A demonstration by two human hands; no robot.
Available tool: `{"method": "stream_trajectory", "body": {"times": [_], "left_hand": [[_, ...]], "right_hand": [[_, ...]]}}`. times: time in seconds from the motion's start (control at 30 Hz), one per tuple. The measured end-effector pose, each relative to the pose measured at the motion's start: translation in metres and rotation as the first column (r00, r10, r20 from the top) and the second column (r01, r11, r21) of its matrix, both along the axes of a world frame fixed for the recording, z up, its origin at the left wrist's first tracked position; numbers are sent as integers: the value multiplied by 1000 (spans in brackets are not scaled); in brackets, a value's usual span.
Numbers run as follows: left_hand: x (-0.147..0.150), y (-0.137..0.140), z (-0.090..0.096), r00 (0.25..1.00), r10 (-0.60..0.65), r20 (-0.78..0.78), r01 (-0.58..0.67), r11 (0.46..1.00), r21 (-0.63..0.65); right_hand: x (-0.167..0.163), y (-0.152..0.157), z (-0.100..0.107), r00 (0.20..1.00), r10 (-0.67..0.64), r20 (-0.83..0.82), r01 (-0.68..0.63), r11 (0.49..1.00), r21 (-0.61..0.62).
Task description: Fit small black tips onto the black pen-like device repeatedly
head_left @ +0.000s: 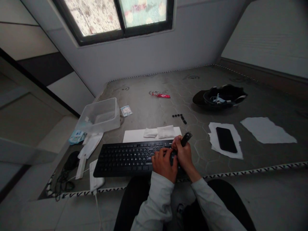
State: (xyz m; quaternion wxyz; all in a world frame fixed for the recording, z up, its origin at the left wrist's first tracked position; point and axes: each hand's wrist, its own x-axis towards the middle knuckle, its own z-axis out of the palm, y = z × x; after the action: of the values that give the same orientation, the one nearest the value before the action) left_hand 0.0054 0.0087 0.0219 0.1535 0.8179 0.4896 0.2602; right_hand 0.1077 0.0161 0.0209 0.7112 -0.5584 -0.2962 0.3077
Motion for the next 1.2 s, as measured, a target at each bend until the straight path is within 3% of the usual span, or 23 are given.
{"method": "stream_trajectory", "body": {"times": [0.27,0.5,1.0,1.2], "left_hand": [[-4,9,8,993,-106,-54,104,994,-37],[-4,12,-3,994,-101,-49,100,995,-29],[-5,11,0,996,-92,-13,91,994,-65],[-5,11,-3,997,-78,-5,78,996,-36]], "right_hand": [[-3,-2,-20,988,32,-153,-3,982,188],[-5,-9,-20,997,75,15,-77,987,143],[-6,-15,-16,994,65,89,-78,986,148],[-4,-21,-13,925,-12,380,-41,991,129]]}}
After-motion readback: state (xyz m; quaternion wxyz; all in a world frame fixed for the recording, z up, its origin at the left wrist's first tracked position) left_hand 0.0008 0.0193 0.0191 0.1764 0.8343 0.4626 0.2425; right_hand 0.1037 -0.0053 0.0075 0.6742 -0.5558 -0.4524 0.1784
